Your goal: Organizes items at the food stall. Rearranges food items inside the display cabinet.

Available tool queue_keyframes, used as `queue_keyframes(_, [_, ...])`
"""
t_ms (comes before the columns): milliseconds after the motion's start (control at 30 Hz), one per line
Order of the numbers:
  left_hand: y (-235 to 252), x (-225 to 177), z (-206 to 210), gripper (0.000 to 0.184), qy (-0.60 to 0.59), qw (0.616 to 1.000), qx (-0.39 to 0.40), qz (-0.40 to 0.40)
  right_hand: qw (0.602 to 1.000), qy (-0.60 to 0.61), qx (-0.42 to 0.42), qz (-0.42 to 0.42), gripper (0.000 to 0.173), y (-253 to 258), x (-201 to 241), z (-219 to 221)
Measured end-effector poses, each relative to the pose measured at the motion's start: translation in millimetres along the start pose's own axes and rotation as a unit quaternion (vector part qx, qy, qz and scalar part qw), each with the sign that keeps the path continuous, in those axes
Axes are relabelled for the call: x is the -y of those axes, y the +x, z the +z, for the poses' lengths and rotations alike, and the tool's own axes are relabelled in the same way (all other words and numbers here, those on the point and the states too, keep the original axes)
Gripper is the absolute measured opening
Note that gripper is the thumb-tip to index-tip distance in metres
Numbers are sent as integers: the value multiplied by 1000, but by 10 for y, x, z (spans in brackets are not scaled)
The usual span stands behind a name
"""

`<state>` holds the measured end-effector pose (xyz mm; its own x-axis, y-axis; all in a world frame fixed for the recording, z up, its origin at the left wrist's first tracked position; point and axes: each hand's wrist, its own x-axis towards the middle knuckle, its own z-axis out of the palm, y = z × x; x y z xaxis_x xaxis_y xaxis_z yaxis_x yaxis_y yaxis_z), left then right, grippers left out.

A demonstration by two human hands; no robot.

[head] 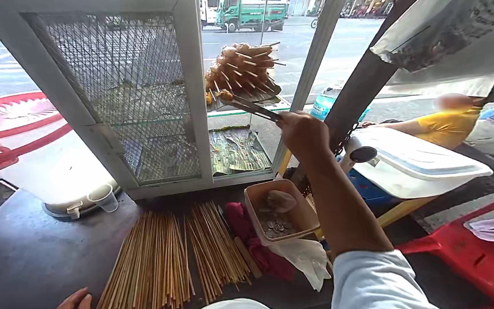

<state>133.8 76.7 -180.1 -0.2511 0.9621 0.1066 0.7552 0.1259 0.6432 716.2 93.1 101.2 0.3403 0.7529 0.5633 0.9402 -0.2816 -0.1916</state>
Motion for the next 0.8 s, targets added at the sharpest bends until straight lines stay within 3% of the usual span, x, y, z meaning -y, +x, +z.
queue_keyframes(100, [-13, 22, -7, 33, 0, 1000, -5, 5, 999, -21, 28, 7, 31, 345, 186, 200])
queue_keyframes(300, [15, 106, 38, 32, -3, 1000, -27, 8, 998, 36, 45, 6, 34, 764, 551, 140])
queue_keyframes(467, [11, 86, 22, 33, 2, 1000, -23, -4, 987, 52, 136, -63, 23, 1328, 1026, 386])
queue_keyframes(567, [-14, 61, 10, 32, -1, 1000, -23, -10, 984, 49, 110, -135, 28, 1561, 1213, 651])
queue_keyframes(700, [-34, 63, -1, 32, -16, 999, -32, 4, 977, 67, 16, -201, 32, 1429, 1247, 737])
queue_keyframes(800, [-25, 113, 35, 31, -22, 999, -43, 6, 959, 196, 37, -202, 27, 832, 1060, 430])
